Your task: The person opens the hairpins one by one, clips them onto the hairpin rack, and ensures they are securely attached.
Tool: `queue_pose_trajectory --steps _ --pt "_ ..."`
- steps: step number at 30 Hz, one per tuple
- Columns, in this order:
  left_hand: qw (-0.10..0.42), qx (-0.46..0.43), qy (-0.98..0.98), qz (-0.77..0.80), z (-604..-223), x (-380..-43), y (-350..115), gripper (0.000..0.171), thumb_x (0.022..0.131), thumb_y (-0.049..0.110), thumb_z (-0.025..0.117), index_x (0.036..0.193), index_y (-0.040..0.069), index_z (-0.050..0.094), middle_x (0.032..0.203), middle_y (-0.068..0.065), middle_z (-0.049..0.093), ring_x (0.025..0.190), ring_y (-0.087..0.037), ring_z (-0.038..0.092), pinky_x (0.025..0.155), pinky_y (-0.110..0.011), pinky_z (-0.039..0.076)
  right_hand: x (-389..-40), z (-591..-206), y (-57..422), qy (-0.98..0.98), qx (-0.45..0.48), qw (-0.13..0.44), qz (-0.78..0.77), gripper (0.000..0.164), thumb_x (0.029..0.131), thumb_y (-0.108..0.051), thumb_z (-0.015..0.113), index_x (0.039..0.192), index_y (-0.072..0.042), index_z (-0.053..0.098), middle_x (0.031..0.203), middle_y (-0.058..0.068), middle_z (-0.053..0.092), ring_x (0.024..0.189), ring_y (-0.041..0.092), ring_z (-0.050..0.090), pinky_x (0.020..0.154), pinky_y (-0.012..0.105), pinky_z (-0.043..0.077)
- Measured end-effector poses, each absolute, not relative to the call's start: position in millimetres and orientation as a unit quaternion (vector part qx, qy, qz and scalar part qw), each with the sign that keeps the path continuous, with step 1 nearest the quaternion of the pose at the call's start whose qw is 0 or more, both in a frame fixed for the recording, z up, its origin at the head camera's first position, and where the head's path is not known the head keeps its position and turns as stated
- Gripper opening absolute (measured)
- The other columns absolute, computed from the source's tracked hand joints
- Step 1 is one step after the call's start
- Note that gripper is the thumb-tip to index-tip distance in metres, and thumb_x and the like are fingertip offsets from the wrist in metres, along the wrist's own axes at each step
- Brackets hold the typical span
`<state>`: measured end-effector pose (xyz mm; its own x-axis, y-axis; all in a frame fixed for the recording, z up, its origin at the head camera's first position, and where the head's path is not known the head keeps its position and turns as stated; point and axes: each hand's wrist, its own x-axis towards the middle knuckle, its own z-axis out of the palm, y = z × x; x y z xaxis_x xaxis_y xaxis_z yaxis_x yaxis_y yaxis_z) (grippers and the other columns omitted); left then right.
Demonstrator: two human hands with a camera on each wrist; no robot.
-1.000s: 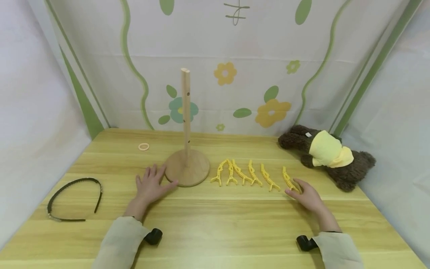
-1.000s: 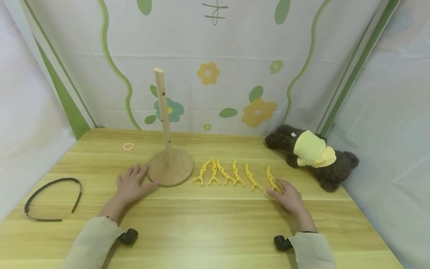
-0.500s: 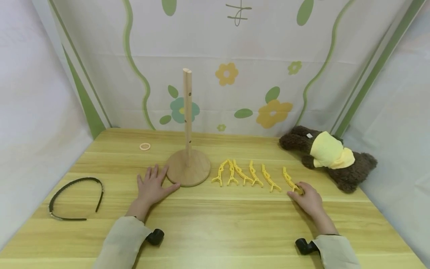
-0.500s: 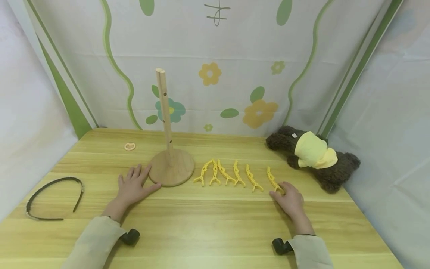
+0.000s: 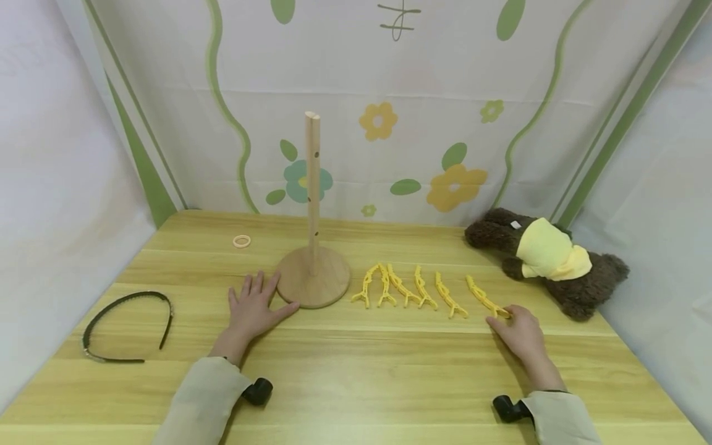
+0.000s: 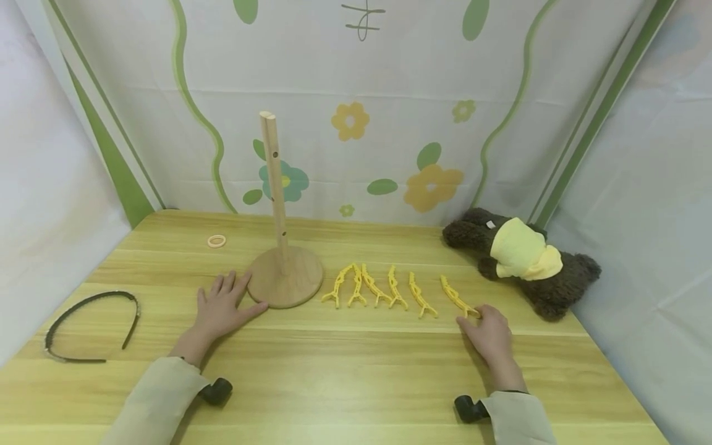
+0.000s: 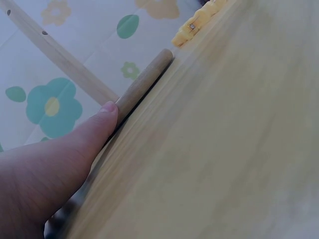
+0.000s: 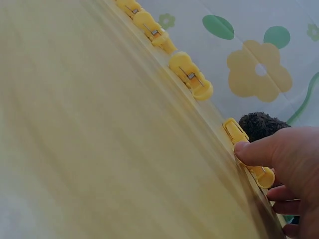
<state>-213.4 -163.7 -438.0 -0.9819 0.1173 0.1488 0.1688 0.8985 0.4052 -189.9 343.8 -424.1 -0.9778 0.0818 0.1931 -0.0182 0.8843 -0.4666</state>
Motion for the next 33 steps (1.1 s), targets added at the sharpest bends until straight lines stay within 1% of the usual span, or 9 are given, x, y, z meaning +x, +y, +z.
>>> queue_pose_trajectory --steps 7,13,14,17,19,21,26,31,33 --pt "0.062 -0.068 -0.974 -0.207 -437 -214 -162 0.089 0.072 0.068 0.044 0.137 0.011 0.024 0.137 -0.025 0.014 0.124 -0.043 0.004 0.086 -0.064 -0.007 -187 -424 346 -0.962 -0.023 0.129 0.239 0.051 0.082 -0.029 0.057 0.104 0.016 0.049 0.100 0.035 0.048 0.089 0.046 0.045 0.073 0.053 0.035" --pt "0.070 -0.063 -0.975 -0.202 -438 -215 -161 0.088 0.072 0.069 0.041 0.137 0.012 0.024 0.137 -0.025 0.015 0.123 -0.043 0.005 0.086 -0.064 -0.007 -187 -419 348 -0.942 -0.060 0.141 0.299 0.052 0.084 -0.027 0.055 0.115 0.014 0.045 0.108 0.034 0.047 0.097 0.045 0.044 0.079 0.051 0.035" --pt "0.072 -0.064 -0.975 -0.202 -439 -216 -160 0.088 0.073 0.069 0.042 0.137 0.011 0.025 0.137 -0.025 0.016 0.123 -0.044 0.006 0.086 -0.065 -0.007 -187 -418 348 -0.934 -0.072 0.144 0.319 0.053 0.084 -0.028 0.055 0.117 0.012 0.045 0.108 0.032 0.049 0.097 0.042 0.047 0.079 0.046 0.038" --pt "0.076 -0.062 -0.975 -0.199 -439 -217 -159 0.087 0.072 0.070 0.040 0.136 0.012 0.026 0.137 -0.025 0.017 0.123 -0.043 0.006 0.086 -0.065 -0.005 -189 -416 350 -0.912 -0.095 0.143 0.373 0.056 0.083 -0.031 0.057 0.123 0.006 0.043 0.108 0.027 0.052 0.085 0.016 0.057 0.069 0.027 0.046" --pt "0.078 -0.061 -0.976 -0.196 -440 -217 -159 0.088 0.072 0.071 0.039 0.136 0.012 0.026 0.137 -0.025 0.017 0.123 -0.043 0.007 0.086 -0.065 -0.005 -192 -415 351 -0.899 -0.097 0.145 0.401 0.057 0.082 -0.031 0.058 0.124 0.004 0.042 0.108 0.024 0.053 0.077 0.000 0.054 0.063 0.015 0.045" --pt "0.078 -0.058 -0.976 -0.194 -441 -218 -160 0.088 0.071 0.072 0.039 0.137 0.013 0.025 0.137 -0.024 0.017 0.124 -0.042 0.007 0.087 -0.064 -0.005 -196 -413 351 -0.895 -0.089 0.151 0.410 0.057 0.083 -0.031 0.057 0.125 0.004 0.042 0.107 0.023 0.053 0.074 -0.010 0.046 0.060 0.009 0.041" --pt "0.076 -0.054 -0.976 -0.198 -442 -218 -159 0.088 0.071 0.072 0.039 0.137 0.014 0.025 0.137 -0.023 0.017 0.124 -0.042 0.007 0.087 -0.063 -0.006 -207 -406 344 -0.893 -0.065 0.180 0.408 0.050 0.085 -0.028 0.055 0.122 0.004 0.045 0.103 0.019 0.053 0.083 0.005 0.049 0.064 0.009 0.040" --pt "0.072 -0.053 -0.975 -0.202 -441 -216 -159 0.088 0.071 0.071 0.040 0.137 0.014 0.025 0.137 -0.024 0.017 0.124 -0.042 0.006 0.087 -0.063 -0.006 -219 -390 330 -0.903 0.005 0.206 0.377 0.039 0.088 -0.019 0.051 0.117 0.006 0.048 0.099 0.021 0.055 0.087 0.026 0.053 0.070 0.029 0.045" --pt "0.071 -0.054 -0.975 -0.202 -440 -216 -160 0.088 0.072 0.071 0.040 0.137 0.014 0.025 0.137 -0.024 0.017 0.124 -0.042 0.006 0.087 -0.063 -0.007 -225 -383 324 -0.907 0.035 0.217 0.360 0.035 0.089 -0.017 0.049 0.115 0.007 0.049 0.096 0.022 0.056 0.085 0.025 0.053 0.069 0.032 0.045"
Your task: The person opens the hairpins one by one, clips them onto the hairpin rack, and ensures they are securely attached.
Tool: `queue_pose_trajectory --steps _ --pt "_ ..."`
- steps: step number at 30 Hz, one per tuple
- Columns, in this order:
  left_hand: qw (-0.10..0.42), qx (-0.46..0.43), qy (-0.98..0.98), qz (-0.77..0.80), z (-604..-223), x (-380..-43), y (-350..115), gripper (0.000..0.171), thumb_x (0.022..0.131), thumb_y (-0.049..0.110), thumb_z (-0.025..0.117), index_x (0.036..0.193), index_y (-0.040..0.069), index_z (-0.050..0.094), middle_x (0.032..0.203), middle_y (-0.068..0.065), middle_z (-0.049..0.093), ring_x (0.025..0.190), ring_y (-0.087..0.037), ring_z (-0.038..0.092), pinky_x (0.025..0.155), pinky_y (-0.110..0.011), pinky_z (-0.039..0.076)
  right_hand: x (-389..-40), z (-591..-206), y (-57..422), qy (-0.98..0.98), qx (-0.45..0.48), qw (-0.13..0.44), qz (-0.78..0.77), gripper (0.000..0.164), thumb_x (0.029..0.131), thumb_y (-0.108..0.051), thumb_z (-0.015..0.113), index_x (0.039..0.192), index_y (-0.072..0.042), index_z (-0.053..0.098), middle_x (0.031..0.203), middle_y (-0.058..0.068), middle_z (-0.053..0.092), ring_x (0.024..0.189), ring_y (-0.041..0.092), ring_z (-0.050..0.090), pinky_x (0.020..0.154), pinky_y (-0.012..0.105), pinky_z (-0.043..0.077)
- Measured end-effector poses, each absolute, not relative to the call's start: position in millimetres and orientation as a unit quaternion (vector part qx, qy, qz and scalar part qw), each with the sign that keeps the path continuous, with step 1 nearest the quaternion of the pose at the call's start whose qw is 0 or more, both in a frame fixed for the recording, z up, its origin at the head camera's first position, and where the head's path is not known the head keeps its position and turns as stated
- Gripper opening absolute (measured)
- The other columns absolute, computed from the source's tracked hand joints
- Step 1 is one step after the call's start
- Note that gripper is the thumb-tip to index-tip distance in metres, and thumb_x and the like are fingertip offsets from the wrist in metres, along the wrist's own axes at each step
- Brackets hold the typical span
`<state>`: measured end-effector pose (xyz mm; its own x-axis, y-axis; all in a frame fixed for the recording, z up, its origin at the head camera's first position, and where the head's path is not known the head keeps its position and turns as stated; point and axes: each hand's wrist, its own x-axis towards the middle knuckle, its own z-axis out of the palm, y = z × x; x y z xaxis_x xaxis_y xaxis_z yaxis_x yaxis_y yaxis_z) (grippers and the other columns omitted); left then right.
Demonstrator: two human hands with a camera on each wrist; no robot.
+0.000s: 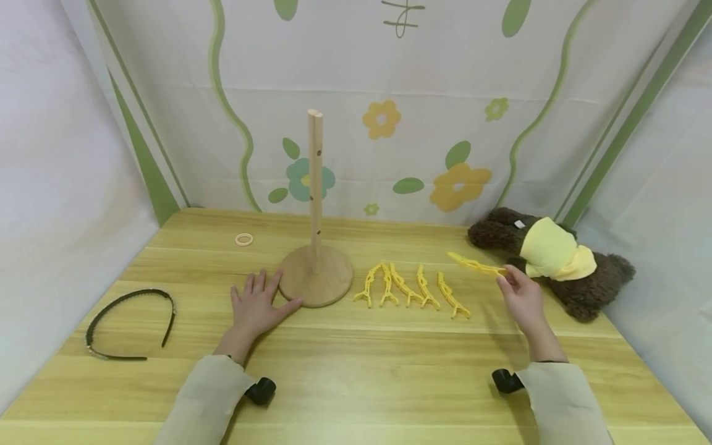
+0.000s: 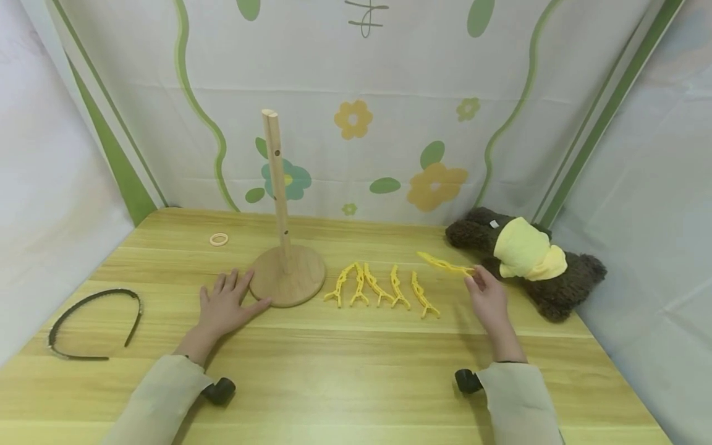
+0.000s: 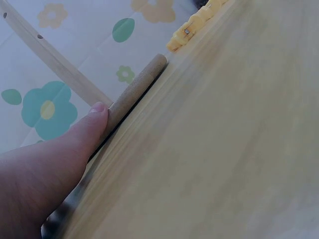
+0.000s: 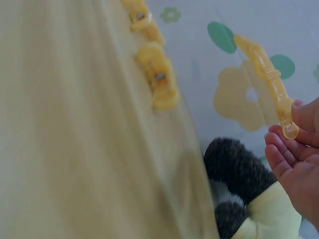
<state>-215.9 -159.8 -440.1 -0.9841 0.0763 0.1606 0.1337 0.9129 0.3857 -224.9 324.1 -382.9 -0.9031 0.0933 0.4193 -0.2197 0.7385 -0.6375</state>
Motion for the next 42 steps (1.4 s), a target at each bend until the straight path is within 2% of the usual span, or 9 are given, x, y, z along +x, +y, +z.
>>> queue_pose_trajectory --steps 5,8,11,14,18,24,30,42 --pt "0.069 -0.056 -0.975 -0.203 -439 -216 -159 0.088 0.072 0.070 0.040 0.137 0.013 0.024 0.137 -0.024 0.016 0.124 -0.042 0.005 0.087 -0.064 -0.007 -243 -370 304 -0.887 0.059 0.254 0.381 0.028 0.086 -0.011 0.054 0.108 0.005 0.055 0.093 0.020 0.059 0.076 0.000 0.049 0.063 0.013 0.040" --pt "0.068 -0.057 -0.975 -0.205 -439 -215 -160 0.088 0.072 0.069 0.041 0.137 0.012 0.024 0.137 -0.024 0.016 0.124 -0.043 0.005 0.086 -0.064 -0.007 -253 -367 285 -0.867 0.063 0.274 0.412 0.025 0.082 -0.006 0.058 0.104 0.005 0.059 0.092 0.019 0.060 0.072 -0.006 0.046 0.061 0.009 0.038" --pt "0.066 -0.057 -0.975 -0.207 -438 -214 -160 0.088 0.072 0.069 0.041 0.137 0.012 0.024 0.137 -0.025 0.015 0.123 -0.043 0.005 0.086 -0.064 -0.007 -260 -366 262 -0.850 0.071 0.288 0.435 0.023 0.078 -0.002 0.062 0.099 0.007 0.061 0.087 0.019 0.061 0.070 -0.001 0.050 0.060 0.010 0.039" --pt "0.063 -0.057 -0.975 -0.206 -438 -214 -160 0.088 0.072 0.069 0.041 0.137 0.012 0.024 0.137 -0.025 0.015 0.123 -0.043 0.005 0.086 -0.064 -0.007 -266 -366 236 -0.842 0.083 0.285 0.450 0.022 0.076 -0.002 0.064 0.095 0.008 0.063 0.084 0.020 0.062 0.069 0.012 0.055 0.060 0.011 0.040" --pt "0.064 -0.057 -0.975 -0.207 -438 -214 -160 0.087 0.073 0.068 0.042 0.137 0.011 0.024 0.137 -0.025 0.015 0.123 -0.043 0.005 0.086 -0.064 -0.007 -273 -365 204 -0.835 0.092 0.254 0.480 0.022 0.077 -0.004 0.064 0.095 0.008 0.063 0.086 0.021 0.062 0.072 0.024 0.057 0.061 0.016 0.042" --pt "0.066 -0.057 -0.975 -0.205 -441 -216 -161 0.089 0.072 0.070 0.040 0.137 0.012 0.024 0.137 -0.025 0.015 0.124 -0.043 0.004 0.086 -0.064 -0.009 -280 -369 167 -0.818 0.106 0.210 0.525 0.023 0.077 -0.003 0.063 0.096 0.010 0.062 0.087 0.022 0.061 0.074 0.025 0.057 0.063 0.021 0.045" --pt "0.074 -0.056 -0.974 -0.205 -441 -215 -161 0.089 0.071 0.071 0.041 0.136 0.012 0.026 0.137 -0.025 0.017 0.123 -0.043 0.006 0.086 -0.064 -0.007 -283 -379 138 -0.823 0.126 0.179 0.524 0.023 0.079 -0.006 0.062 0.098 0.008 0.062 0.088 0.019 0.062 0.076 0.024 0.057 0.066 0.031 0.047" --pt "0.072 -0.055 -0.975 -0.201 -439 -215 -159 0.088 0.071 0.070 0.041 0.136 0.013 0.026 0.137 -0.024 0.018 0.124 -0.042 0.006 0.086 -0.065 -0.005 -289 -392 92 -0.829 0.182 0.182 0.496 0.021 0.079 -0.005 0.063 0.096 0.007 0.063 0.086 0.016 0.063 0.076 0.024 0.059 0.067 0.031 0.047"
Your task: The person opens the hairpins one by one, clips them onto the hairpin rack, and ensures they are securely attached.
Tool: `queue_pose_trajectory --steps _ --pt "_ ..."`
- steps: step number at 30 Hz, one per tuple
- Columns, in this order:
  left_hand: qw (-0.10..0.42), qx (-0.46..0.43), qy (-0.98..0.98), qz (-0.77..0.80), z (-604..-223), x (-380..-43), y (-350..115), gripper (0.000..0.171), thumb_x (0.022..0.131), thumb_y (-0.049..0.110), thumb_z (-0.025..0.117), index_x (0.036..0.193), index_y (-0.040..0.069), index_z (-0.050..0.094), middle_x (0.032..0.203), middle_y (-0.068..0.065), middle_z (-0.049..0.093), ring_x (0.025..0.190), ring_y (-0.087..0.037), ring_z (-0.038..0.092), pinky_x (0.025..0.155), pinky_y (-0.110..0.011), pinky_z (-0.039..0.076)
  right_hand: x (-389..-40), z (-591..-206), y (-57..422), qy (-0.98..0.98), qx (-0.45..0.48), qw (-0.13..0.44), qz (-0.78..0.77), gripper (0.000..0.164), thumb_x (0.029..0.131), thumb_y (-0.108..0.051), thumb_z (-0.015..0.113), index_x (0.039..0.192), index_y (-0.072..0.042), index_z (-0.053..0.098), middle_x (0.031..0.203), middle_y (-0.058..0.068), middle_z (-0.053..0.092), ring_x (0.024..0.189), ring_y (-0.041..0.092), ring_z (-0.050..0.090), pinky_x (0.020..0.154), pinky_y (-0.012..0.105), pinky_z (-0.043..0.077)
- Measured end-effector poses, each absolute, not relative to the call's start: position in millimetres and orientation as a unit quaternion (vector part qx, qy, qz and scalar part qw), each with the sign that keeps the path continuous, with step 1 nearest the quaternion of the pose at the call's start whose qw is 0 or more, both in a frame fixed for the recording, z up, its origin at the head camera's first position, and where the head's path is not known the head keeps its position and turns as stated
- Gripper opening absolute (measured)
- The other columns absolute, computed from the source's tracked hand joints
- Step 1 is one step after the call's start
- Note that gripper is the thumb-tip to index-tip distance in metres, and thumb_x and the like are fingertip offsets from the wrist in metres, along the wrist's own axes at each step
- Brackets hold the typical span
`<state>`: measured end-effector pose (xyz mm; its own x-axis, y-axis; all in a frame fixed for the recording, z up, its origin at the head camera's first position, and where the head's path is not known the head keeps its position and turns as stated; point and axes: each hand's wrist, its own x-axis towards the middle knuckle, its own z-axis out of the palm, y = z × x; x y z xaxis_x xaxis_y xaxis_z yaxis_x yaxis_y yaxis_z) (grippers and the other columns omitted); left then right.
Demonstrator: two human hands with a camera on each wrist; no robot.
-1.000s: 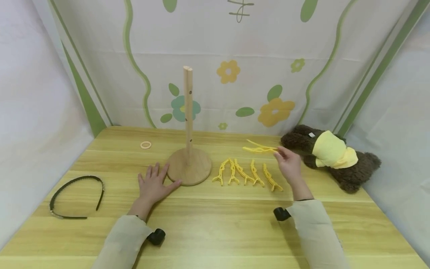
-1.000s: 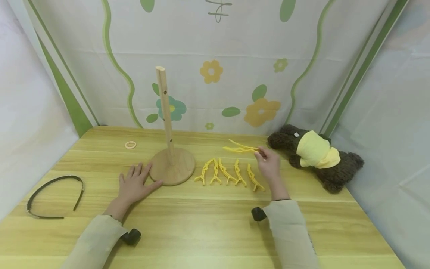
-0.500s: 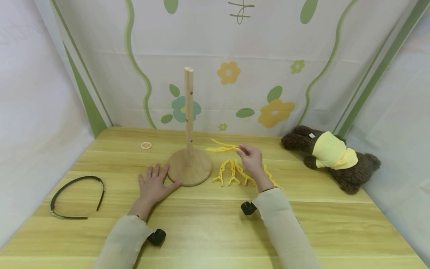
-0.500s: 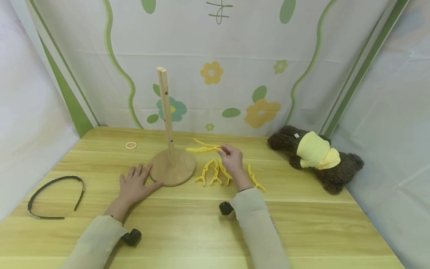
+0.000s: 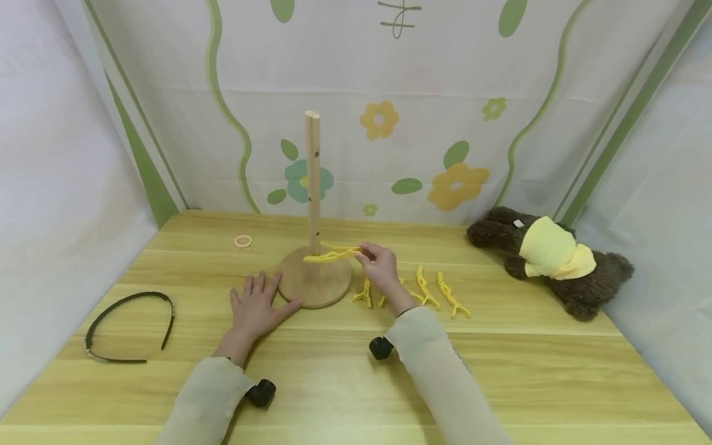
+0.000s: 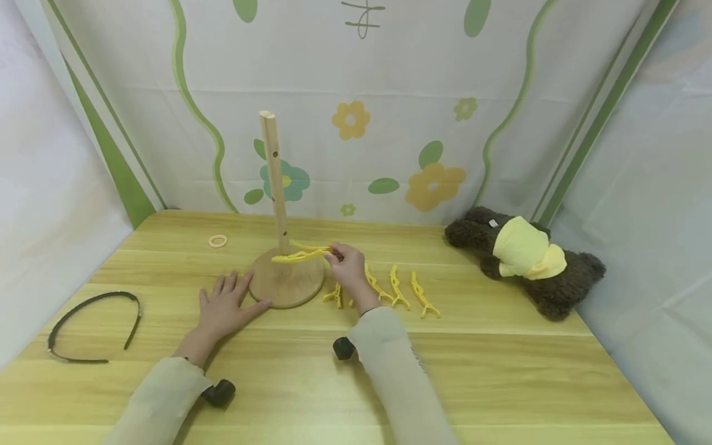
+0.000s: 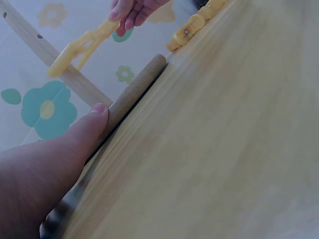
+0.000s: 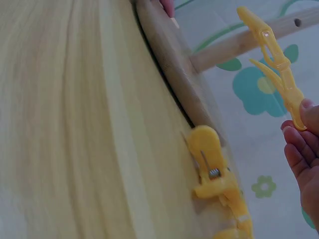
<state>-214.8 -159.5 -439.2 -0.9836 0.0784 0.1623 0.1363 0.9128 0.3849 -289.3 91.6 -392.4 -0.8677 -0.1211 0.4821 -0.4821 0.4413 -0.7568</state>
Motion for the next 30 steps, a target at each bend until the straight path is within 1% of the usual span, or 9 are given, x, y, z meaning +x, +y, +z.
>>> queue_pose_trajectory --steps 6,13,20,30 --pt "0.072 -0.058 -0.974 -0.208 -439 -217 -159 0.087 0.072 0.070 0.041 0.136 0.014 0.027 0.137 -0.024 0.017 0.124 -0.042 0.005 0.086 -0.064 -0.006 -291 -397 78 -0.833 0.168 0.153 0.504 0.023 0.080 -0.007 0.062 0.099 0.006 0.062 0.085 0.013 0.063 0.076 0.021 0.058 0.066 0.028 0.047" --pt "0.074 -0.057 -0.973 -0.210 -439 -218 -159 0.086 0.071 0.071 0.041 0.136 0.016 0.028 0.137 -0.023 0.017 0.124 -0.042 0.005 0.087 -0.064 -0.006 -289 -396 70 -0.829 0.162 0.128 0.520 0.026 0.080 -0.008 0.061 0.102 0.006 0.061 0.088 0.013 0.063 0.079 0.021 0.058 0.066 0.027 0.047" --pt "0.073 -0.054 -0.975 -0.202 -438 -216 -159 0.086 0.071 0.070 0.041 0.136 0.015 0.028 0.137 -0.024 0.018 0.123 -0.043 0.006 0.086 -0.065 -0.005 -288 -397 66 -0.828 0.161 0.083 0.531 0.033 0.080 -0.009 0.062 0.109 0.005 0.057 0.094 0.012 0.061 0.083 0.021 0.057 0.070 0.027 0.046" --pt "0.070 -0.054 -0.975 -0.205 -441 -217 -160 0.086 0.071 0.070 0.041 0.136 0.015 0.029 0.137 -0.024 0.017 0.124 -0.043 0.005 0.086 -0.065 -0.006 -288 -397 64 -0.825 0.164 0.070 0.536 0.034 0.081 -0.008 0.060 0.113 0.002 0.055 0.095 0.012 0.059 0.085 0.021 0.056 0.072 0.027 0.045"
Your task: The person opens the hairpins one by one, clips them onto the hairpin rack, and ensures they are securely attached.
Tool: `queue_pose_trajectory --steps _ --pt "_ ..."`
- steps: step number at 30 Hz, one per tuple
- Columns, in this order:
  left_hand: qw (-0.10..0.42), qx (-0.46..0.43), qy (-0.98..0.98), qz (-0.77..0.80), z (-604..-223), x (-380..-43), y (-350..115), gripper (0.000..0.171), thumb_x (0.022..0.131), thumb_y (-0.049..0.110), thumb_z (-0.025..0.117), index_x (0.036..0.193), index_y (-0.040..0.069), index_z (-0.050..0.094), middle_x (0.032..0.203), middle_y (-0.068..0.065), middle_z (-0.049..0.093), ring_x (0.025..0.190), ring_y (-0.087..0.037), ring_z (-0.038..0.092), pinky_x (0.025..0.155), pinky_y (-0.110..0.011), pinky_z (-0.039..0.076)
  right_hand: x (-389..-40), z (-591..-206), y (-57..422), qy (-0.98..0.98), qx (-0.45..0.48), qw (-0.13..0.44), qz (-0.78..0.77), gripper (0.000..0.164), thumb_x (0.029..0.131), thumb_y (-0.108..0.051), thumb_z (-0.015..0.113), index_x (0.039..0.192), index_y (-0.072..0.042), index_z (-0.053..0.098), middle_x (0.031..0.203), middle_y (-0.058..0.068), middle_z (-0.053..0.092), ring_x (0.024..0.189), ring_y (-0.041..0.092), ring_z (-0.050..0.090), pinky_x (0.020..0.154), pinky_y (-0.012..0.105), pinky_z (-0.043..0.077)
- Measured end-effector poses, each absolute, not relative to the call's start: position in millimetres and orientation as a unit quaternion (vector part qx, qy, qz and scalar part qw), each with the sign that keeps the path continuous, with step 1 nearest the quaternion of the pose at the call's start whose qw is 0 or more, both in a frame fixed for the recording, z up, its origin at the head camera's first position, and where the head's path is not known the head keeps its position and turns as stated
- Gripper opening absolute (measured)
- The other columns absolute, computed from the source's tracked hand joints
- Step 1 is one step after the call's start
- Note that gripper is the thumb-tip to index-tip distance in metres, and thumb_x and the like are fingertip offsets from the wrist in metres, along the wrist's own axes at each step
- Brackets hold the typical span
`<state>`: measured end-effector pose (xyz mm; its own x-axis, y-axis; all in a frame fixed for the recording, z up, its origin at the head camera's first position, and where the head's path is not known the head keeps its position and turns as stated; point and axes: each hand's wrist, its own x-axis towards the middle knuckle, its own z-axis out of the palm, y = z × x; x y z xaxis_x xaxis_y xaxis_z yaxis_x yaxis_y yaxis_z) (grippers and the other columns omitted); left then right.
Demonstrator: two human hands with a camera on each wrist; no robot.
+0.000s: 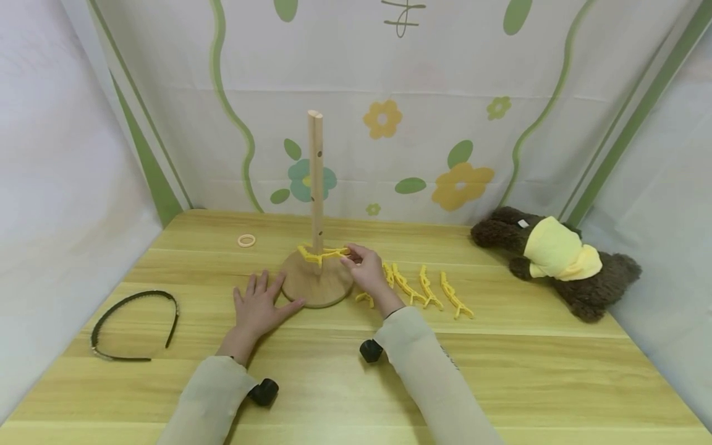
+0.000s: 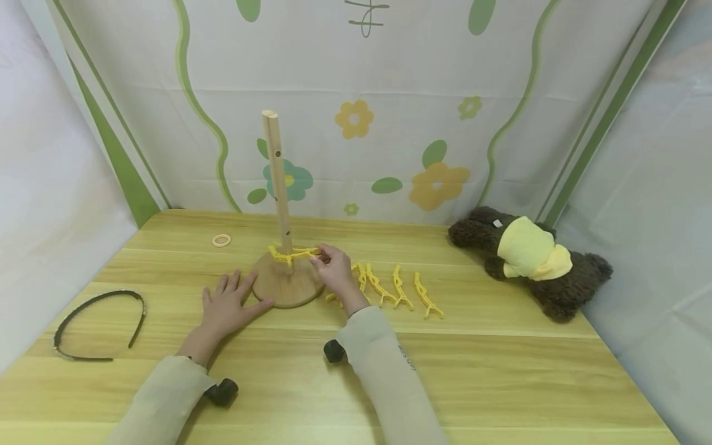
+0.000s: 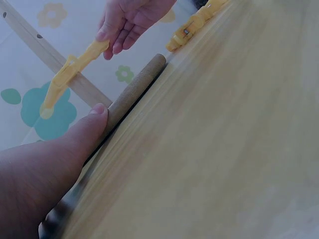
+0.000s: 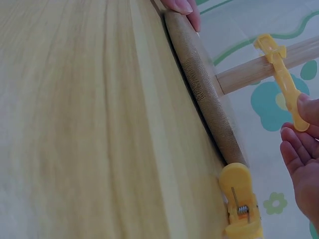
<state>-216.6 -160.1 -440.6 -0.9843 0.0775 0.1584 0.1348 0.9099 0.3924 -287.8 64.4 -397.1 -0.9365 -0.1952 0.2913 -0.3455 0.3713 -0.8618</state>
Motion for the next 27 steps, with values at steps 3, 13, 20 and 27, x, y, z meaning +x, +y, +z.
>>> queue_pose_trajectory --steps 3,13,20,27 --pt "0.070 -0.054 -0.975 -0.206 -441 -217 -160 0.086 0.071 0.071 0.041 0.136 0.015 0.028 0.137 -0.024 0.017 0.124 -0.043 0.005 0.086 -0.065 -0.006 -287 -396 64 -0.825 0.161 0.069 0.537 0.035 0.081 -0.008 0.060 0.114 0.002 0.054 0.095 0.013 0.059 0.084 0.022 0.056 0.072 0.028 0.046" --pt "0.067 -0.054 -0.974 -0.210 -439 -216 -158 0.087 0.071 0.071 0.041 0.136 0.015 0.028 0.137 -0.024 0.017 0.124 -0.043 0.005 0.086 -0.064 -0.006 -279 -385 85 -0.811 0.184 0.122 0.542 0.049 0.077 -0.019 0.066 0.119 0.001 0.050 0.110 0.014 0.055 0.089 0.028 0.053 0.073 0.035 0.044" --pt "0.065 -0.051 -0.975 -0.206 -439 -214 -158 0.086 0.071 0.070 0.041 0.136 0.015 0.028 0.137 -0.024 0.017 0.124 -0.043 0.005 0.086 -0.064 -0.006 -261 -370 142 -0.841 0.168 0.159 0.488 0.048 0.078 -0.021 0.065 0.117 0.002 0.051 0.111 0.015 0.054 0.092 0.029 0.051 0.075 0.037 0.042" --pt "0.067 -0.051 -0.974 -0.208 -437 -215 -159 0.086 0.071 0.069 0.043 0.136 0.015 0.029 0.137 -0.024 0.018 0.123 -0.043 0.006 0.086 -0.065 -0.005 -240 -367 199 -0.880 0.140 0.152 0.427 0.051 0.080 -0.028 0.062 0.119 0.002 0.049 0.114 0.019 0.051 0.094 0.031 0.049 0.075 0.042 0.040"
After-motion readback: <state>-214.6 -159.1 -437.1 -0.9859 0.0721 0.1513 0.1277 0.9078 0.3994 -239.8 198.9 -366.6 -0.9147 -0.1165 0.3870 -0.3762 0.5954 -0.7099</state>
